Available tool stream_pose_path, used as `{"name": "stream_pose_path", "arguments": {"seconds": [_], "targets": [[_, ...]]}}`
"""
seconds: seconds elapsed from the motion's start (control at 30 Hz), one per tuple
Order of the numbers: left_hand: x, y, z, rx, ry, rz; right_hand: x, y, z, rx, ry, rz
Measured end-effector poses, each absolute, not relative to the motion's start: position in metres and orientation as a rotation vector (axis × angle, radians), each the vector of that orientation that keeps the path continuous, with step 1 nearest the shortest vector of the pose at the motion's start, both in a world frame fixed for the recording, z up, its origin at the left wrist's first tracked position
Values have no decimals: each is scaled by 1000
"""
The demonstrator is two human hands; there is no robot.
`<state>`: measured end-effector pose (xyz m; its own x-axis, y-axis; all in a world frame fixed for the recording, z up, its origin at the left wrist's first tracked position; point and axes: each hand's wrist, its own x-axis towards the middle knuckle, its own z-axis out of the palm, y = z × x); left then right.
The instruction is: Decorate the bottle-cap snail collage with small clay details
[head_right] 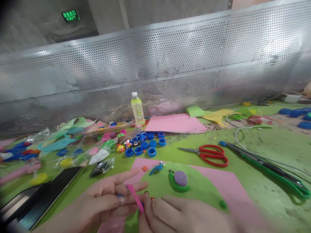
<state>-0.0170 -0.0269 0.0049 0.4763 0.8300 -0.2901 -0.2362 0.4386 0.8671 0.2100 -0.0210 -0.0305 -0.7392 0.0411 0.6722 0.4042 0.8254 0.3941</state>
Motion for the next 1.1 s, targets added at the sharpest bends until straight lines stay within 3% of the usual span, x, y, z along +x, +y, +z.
{"name": "stream_pose_path", "arguments": {"seconds": [1.1], "targets": [[-16, -23, 15, 808, 748, 755, 214, -21, -21, -354, -2295, -777]]}}
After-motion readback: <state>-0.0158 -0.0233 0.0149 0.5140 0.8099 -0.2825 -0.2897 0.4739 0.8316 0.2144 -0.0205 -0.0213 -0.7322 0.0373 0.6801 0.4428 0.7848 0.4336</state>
